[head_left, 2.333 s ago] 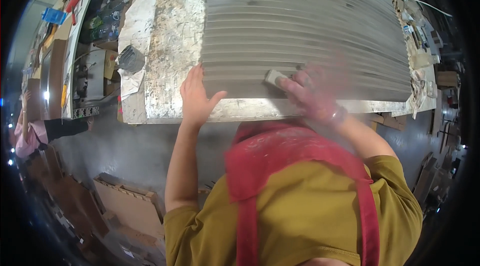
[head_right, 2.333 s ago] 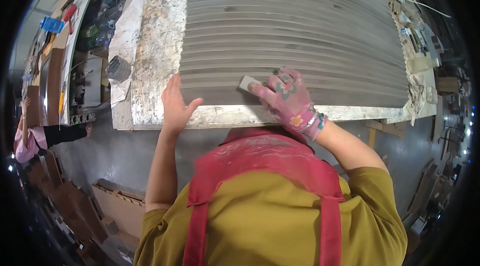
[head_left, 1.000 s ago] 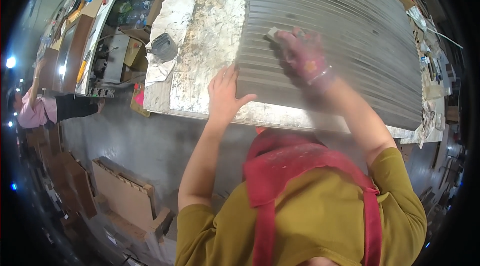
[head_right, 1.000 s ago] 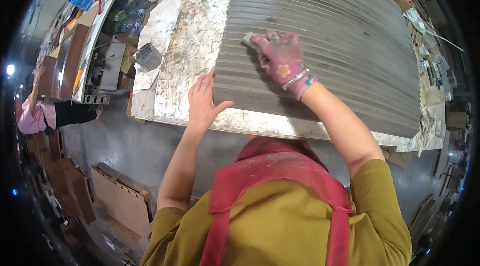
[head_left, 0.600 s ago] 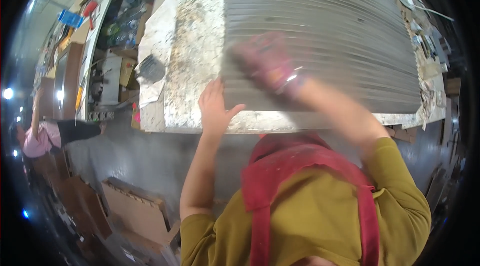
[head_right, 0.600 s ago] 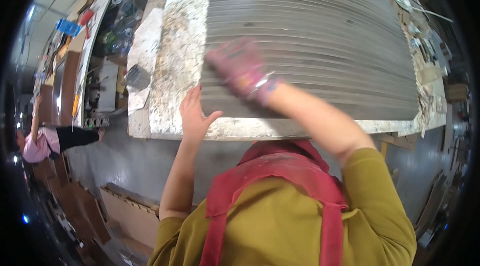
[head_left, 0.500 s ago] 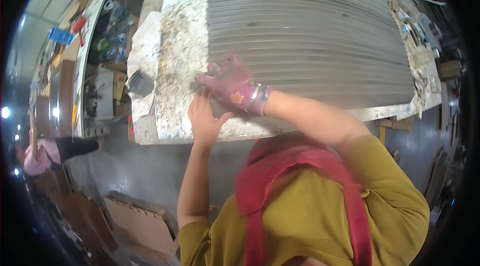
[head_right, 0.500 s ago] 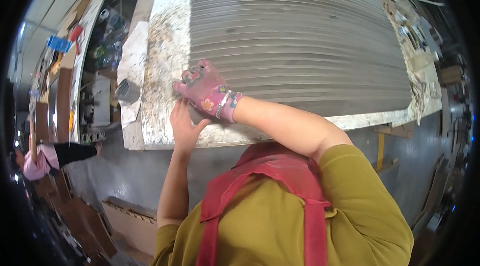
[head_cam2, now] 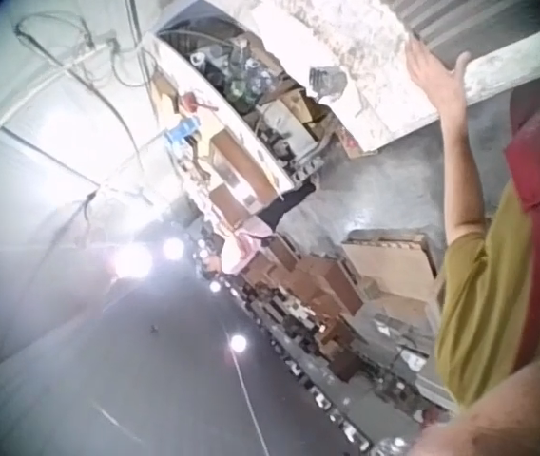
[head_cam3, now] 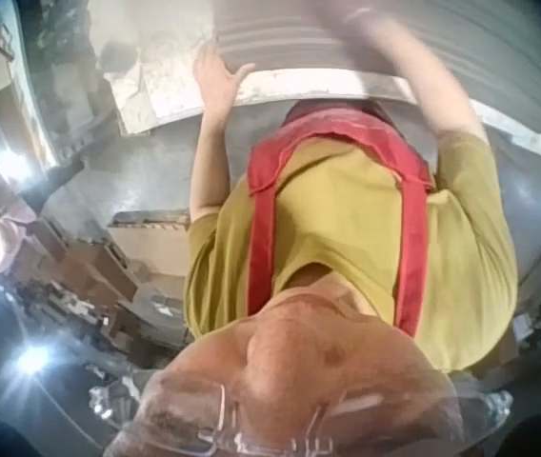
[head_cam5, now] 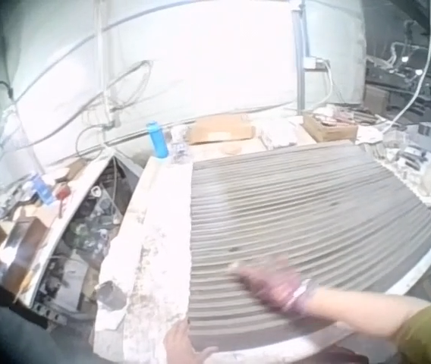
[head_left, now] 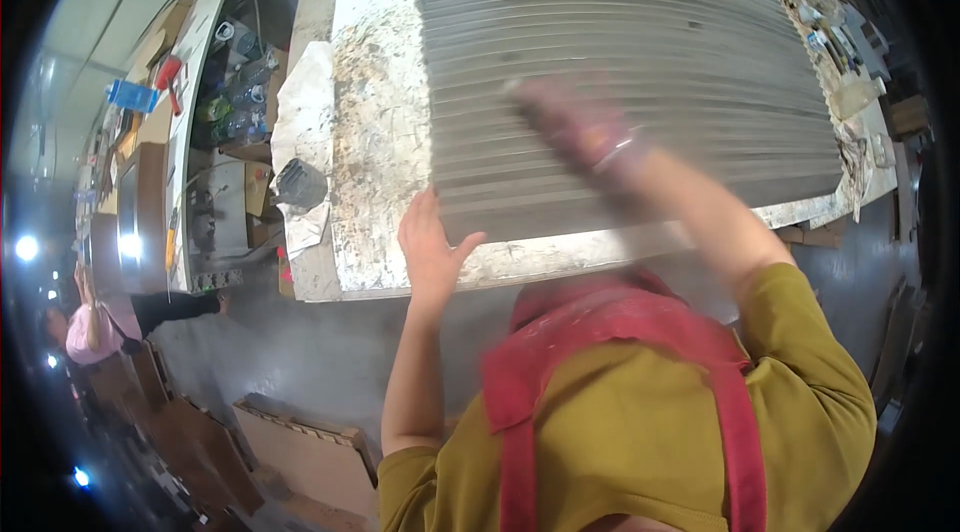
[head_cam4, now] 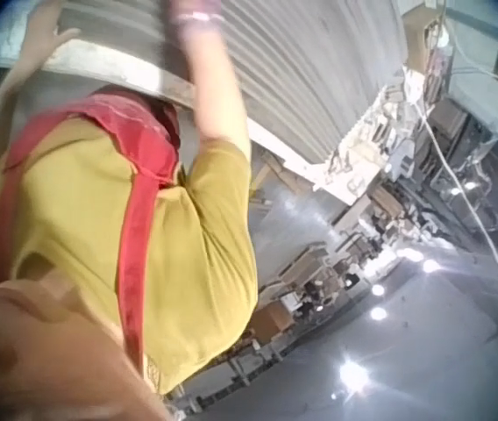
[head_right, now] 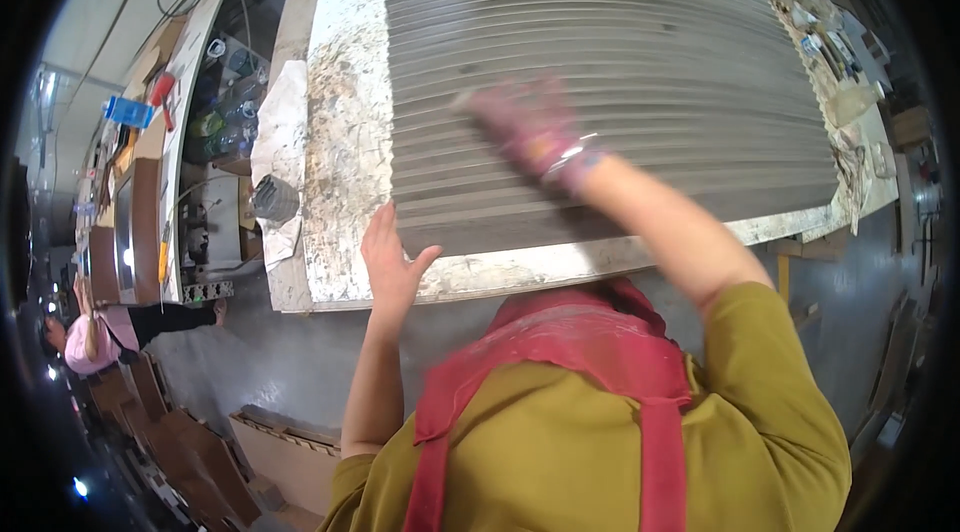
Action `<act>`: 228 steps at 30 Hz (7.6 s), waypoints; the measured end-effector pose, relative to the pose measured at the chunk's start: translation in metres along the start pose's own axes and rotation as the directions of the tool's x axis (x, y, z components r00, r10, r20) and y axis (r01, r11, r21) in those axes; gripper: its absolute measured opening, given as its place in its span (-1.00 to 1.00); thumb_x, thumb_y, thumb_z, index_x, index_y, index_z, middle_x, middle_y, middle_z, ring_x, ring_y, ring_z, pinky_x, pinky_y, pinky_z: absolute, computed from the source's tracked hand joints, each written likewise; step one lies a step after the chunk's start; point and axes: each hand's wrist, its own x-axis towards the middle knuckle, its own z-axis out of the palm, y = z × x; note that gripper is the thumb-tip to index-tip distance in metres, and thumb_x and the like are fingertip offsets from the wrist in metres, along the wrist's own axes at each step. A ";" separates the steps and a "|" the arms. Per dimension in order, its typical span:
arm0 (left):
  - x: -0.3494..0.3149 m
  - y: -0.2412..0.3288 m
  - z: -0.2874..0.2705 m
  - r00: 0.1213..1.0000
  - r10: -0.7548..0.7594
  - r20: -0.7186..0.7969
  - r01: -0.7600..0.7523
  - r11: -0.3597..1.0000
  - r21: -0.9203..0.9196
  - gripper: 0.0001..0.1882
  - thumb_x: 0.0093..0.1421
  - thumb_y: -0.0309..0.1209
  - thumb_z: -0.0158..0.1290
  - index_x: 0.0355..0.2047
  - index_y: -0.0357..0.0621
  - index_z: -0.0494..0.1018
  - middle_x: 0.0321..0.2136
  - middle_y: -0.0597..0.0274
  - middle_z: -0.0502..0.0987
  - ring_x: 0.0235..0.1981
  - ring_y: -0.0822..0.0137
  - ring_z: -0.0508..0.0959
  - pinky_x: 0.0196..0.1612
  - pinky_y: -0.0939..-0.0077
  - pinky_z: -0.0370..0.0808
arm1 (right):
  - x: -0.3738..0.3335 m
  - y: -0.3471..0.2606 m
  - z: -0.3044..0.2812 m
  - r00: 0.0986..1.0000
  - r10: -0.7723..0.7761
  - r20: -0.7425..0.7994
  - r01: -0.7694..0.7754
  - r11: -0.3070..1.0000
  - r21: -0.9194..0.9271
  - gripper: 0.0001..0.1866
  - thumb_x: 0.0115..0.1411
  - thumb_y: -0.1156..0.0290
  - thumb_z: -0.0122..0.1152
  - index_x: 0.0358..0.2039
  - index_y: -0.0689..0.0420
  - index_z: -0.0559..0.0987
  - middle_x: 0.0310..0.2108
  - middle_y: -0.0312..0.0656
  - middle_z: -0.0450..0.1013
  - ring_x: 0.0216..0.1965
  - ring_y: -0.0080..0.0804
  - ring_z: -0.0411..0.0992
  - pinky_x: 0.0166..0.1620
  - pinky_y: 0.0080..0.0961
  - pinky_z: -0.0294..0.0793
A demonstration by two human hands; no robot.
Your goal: The person cleans a corrugated wooden panel by rubbing the grooves with a small block and then wiping the surface with a cloth.
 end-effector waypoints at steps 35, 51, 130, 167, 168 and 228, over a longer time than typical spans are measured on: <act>0.004 0.006 -0.005 0.999 -0.033 0.043 0.034 0.999 -0.022 -0.33 0.04 -0.22 0.19 0.08 -0.41 0.31 0.12 -0.12 0.34 0.16 -0.07 0.29 0.21 0.12 0.15 | 0.059 0.025 0.022 0.985 -0.021 -0.174 -0.006 0.988 -0.153 -0.82 0.19 0.31 0.05 -0.19 -0.09 0.52 -0.30 -0.23 0.52 -0.14 -0.24 0.46 0.04 -0.19 0.23; 0.219 -0.070 0.021 0.971 0.065 -0.228 -0.077 0.996 -0.043 -0.57 0.30 -0.31 -0.10 0.11 -0.30 0.30 0.15 -0.17 0.27 0.19 -0.08 0.25 0.24 0.16 0.16 | 0.009 0.084 -0.045 0.996 0.048 -0.079 -0.072 0.942 -0.329 -0.57 0.03 0.36 0.19 -0.03 -0.15 0.44 -0.24 -0.21 0.41 -0.27 -0.18 0.43 -0.02 -0.17 0.25; 0.280 -0.108 0.062 0.992 -0.025 -0.127 0.080 0.891 0.447 -0.51 0.27 -0.31 -0.18 0.22 -0.01 0.19 0.27 0.16 0.14 0.30 0.11 0.10 0.20 -0.05 0.06 | 0.107 0.057 0.001 0.930 0.163 0.330 -0.126 0.983 -0.132 -0.75 0.17 0.25 0.00 -0.15 -0.08 0.52 -0.24 -0.08 0.50 -0.16 -0.17 0.47 0.00 -0.02 0.27; 0.347 -0.102 0.091 0.973 -0.009 -0.229 0.061 0.974 0.220 -0.48 0.25 -0.30 -0.11 0.21 -0.14 0.17 0.16 0.06 0.26 0.22 0.10 0.21 0.20 0.08 0.13 | 0.203 0.059 0.078 0.994 -0.079 0.073 0.068 0.988 0.142 -0.81 0.11 0.25 0.09 -0.24 -0.11 0.54 -0.49 -0.31 0.44 -0.28 -0.39 0.42 -0.03 -0.35 0.29; 0.345 -0.101 0.091 0.975 -0.001 -0.221 0.051 0.974 0.221 -0.48 0.25 -0.30 -0.11 0.21 -0.14 0.17 0.16 0.06 0.26 0.22 0.10 0.21 0.20 0.08 0.13 | 0.212 0.072 0.062 0.989 0.042 0.143 -0.045 0.999 0.018 -0.82 0.14 0.22 0.09 -0.27 -0.08 0.55 -0.50 -0.30 0.45 -0.26 -0.42 0.42 -0.02 -0.36 0.29; 0.348 -0.094 0.085 0.987 -0.008 -0.160 0.062 0.939 0.338 -0.53 0.32 -0.26 -0.18 0.19 -0.15 0.20 0.21 0.04 0.21 0.24 0.03 0.17 0.19 0.04 0.12 | 0.157 0.180 -0.016 0.982 0.190 -0.014 -0.188 0.955 -0.228 -0.66 0.15 0.38 0.06 -0.04 -0.16 0.50 -0.35 -0.27 0.48 -0.21 -0.28 0.44 -0.10 -0.23 0.30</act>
